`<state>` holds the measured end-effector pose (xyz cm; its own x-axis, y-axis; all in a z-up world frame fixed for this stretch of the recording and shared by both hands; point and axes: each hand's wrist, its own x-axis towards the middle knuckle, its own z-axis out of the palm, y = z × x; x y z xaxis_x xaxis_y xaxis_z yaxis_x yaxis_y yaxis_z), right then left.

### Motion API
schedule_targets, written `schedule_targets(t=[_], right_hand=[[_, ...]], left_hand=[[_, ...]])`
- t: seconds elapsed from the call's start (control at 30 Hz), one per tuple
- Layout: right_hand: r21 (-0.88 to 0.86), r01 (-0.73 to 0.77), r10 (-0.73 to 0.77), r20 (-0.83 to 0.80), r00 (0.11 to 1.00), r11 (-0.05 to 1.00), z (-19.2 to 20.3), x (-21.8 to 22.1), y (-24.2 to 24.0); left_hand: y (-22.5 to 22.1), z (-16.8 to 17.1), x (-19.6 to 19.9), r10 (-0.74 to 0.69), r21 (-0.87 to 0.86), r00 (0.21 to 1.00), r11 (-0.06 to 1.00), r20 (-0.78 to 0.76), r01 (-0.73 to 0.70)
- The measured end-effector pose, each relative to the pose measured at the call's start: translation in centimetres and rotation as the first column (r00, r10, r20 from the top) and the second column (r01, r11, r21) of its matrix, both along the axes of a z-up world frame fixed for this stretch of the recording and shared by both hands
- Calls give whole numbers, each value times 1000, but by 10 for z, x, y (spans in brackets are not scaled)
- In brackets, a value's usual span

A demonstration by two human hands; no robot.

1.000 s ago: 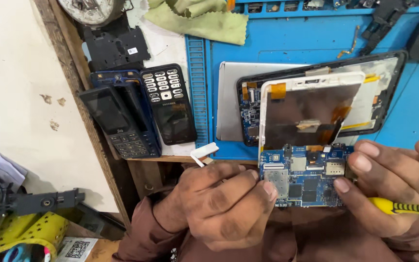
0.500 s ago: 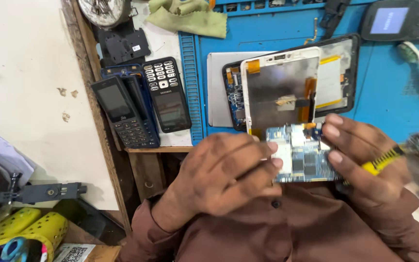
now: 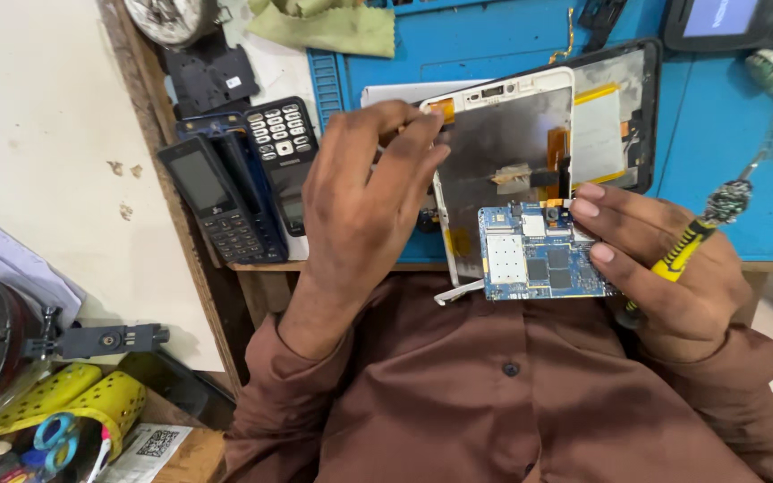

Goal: The person uses a screwdriver to remove screws from a disassembled smartphone and detaches the motherboard from the phone's frame. They then place the motherboard on the workbench and briefly handle a feature phone.

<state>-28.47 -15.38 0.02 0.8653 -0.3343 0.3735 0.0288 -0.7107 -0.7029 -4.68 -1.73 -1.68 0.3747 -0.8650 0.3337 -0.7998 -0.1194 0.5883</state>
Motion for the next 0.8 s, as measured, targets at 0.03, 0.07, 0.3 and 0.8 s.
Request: schedule_targets(t=[0.03,0.07,0.3,0.8], right_hand=[[18,3,-3,-14,1000,1000,-2,-1,-2],[35,6,-5,-27,1000,999,-4,-2,-4],[108,-43,66,-217,974,993,-8,-13,-13],[318,38,100,-406,908,947,-34,-52,-1]], left_hand=[[-5,-2,1,-2,17,1000,1000,21,2],[-9,-4,2,-5,34,999,999,41,4],[-17,-12,10,-2,57,976,998,-219,15],[-15,-24,35,10,164,864,983,-503,84]])
